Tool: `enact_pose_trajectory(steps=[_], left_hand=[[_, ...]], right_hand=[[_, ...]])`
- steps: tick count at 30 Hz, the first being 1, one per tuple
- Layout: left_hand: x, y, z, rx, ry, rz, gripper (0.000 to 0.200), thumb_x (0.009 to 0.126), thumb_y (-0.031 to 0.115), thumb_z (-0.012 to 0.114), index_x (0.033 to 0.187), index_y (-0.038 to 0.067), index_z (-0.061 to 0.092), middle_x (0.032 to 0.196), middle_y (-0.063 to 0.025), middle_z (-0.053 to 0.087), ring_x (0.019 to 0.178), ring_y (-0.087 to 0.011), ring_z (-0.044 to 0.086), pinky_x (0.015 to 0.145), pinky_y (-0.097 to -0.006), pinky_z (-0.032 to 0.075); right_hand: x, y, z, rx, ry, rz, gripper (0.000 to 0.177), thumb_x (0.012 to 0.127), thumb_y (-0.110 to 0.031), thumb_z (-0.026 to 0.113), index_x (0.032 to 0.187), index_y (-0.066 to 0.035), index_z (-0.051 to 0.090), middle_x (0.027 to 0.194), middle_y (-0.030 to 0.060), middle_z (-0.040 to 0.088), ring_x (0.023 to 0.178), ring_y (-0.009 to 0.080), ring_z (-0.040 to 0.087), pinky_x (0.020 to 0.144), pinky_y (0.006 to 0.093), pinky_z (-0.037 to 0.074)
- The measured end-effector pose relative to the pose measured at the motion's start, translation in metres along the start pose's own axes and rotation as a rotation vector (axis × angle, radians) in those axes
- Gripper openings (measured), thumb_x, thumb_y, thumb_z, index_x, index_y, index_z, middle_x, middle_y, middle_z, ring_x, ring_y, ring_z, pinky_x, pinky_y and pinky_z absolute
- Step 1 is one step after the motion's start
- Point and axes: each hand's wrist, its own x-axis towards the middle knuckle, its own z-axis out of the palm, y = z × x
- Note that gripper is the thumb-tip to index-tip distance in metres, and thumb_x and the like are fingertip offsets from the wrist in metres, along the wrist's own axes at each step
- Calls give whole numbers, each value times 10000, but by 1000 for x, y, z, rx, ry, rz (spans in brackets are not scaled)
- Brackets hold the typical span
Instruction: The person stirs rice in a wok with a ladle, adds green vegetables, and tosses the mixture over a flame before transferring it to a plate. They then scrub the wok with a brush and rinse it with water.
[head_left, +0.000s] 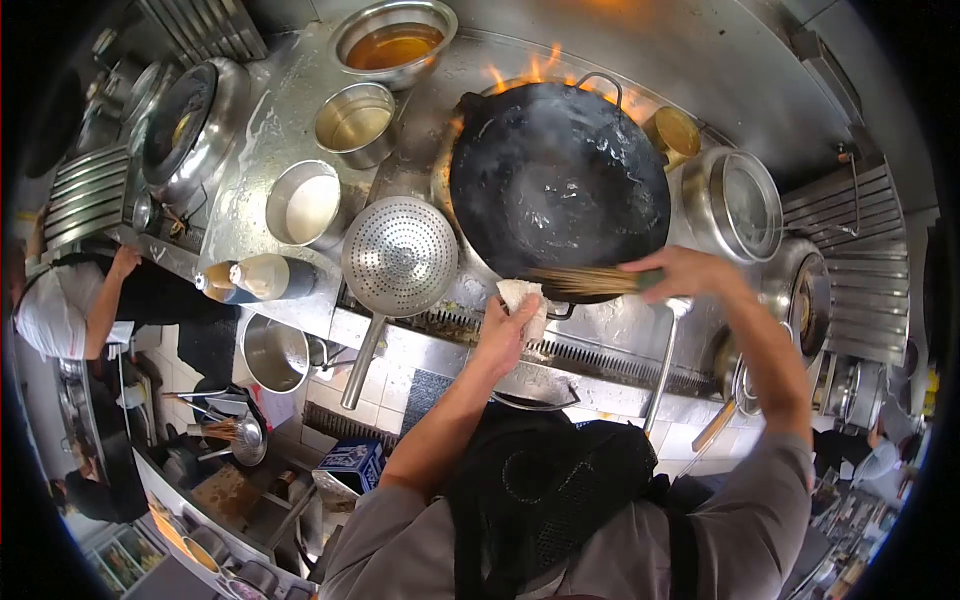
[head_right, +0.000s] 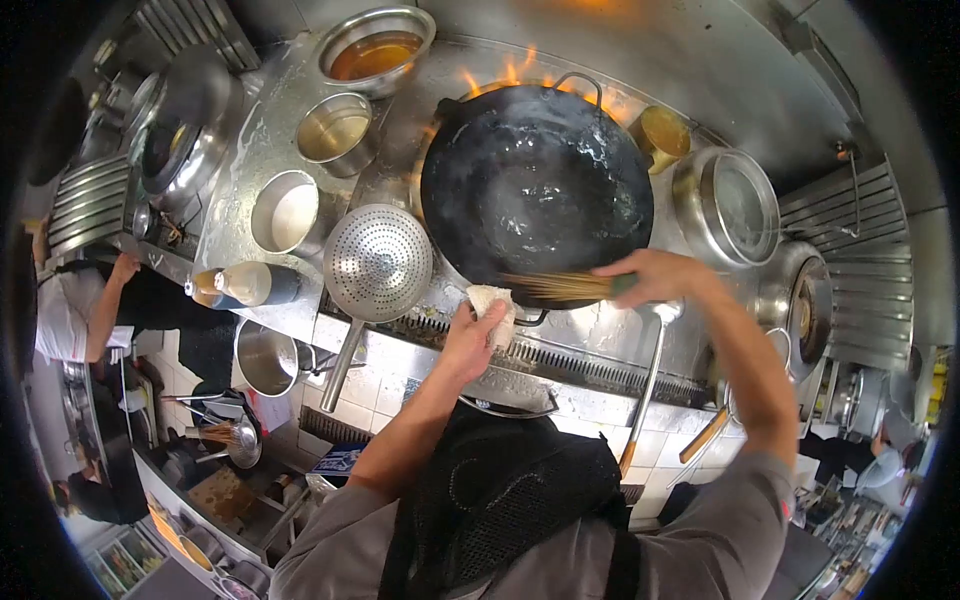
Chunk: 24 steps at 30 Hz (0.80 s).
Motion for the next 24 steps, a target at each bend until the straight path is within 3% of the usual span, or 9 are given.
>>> enact_pose_trajectory(steps=[5, 7, 9, 12, 14, 17, 19, 20, 24], left_hand=[[4, -9, -1, 88, 31, 98, 439, 908, 136, 715, 1205, -22, 432, 1117, -108, 588, 992, -158, 594, 873, -316, 504], [2, -9, -1, 95, 40, 99, 452, 905, 142, 719, 1203, -25, 424, 1116, -113, 586, 991, -161, 593, 873, -319, 506], [1, -12, -2, 91, 42, 100, 464, 902, 148, 724, 1202, -28, 417, 1116, -118, 583, 991, -163, 593, 872, -321, 507], [2, -11, 0, 44, 28, 111, 491, 897, 160, 733, 1202, -36, 401, 1123, -129, 574, 990, -169, 591, 869, -317, 509], [-1, -6, 5, 91, 71, 96, 348, 930, 82, 665, 1195, -31, 470, 1066, -98, 609, 940, -167, 610, 802, -320, 519], [1, -9, 6, 99, 86, 122, 369, 923, 87, 677, 1201, -37, 468, 1066, -100, 609, 946, -167, 610, 814, -330, 523], [5, -15, 0, 168, 111, 120, 374, 917, 83, 681, 1206, -35, 476, 1090, -102, 608, 965, -166, 611, 811, -327, 527], [5, -14, 1, 172, 106, 125, 374, 917, 83, 681, 1206, -35, 476, 1090, -102, 608, 965, -166, 611, 811, -327, 527], [7, -13, -2, 194, 129, 128, 335, 903, 55, 676, 1183, -32, 513, 1069, -111, 632, 901, -173, 633, 767, -328, 535]], right_hand=[[89, -72, 16, 542, 66, 88, 643, 876, -283, 739, 1458, -266, 466, 918, -22, 623, 718, 78, 537, 649, 243, 491], [86, -66, 23, 566, 71, 78, 648, 874, -283, 739, 1461, -281, 462, 929, -8, 624, 753, 100, 557, 716, 266, 505], [59, -34, 21, 272, 55, 9, 663, 855, -225, 749, 1455, -269, 471, 907, 8, 665, 717, 113, 585, 704, 274, 507], [4, -14, 0, 125, 3, 10, 663, 829, -227, 773, 1433, -260, 502, 1068, 51, 710, 918, 148, 652, 867, 289, 497], [-13, -17, -13, 163, -74, 353, 661, 811, -237, 791, 1415, -250, 523, 1195, 85, 692, 1093, 169, 632, 984, 301, 446], [36, -12, 6, 238, -7, 26, 633, 847, -266, 768, 1426, -239, 515, 1021, 53, 699, 841, 150, 640, 789, 292, 514], [77, -62, 9, 579, 20, 81, 640, 882, -283, 738, 1460, -232, 470, 864, 12, 628, 622, 106, 556, 552, 258, 474], [108, -62, 21, 686, 150, -47, 681, 902, -295, 718, 1499, -205, 403, 794, -11, 559, 525, 74, 486, 430, 235, 389], [135, -103, 52, 911, 445, 51, 710, 925, -305, 686, 1524, -146, 338, 822, 35, 600, 539, 97, 542, 414, 260, 427]])
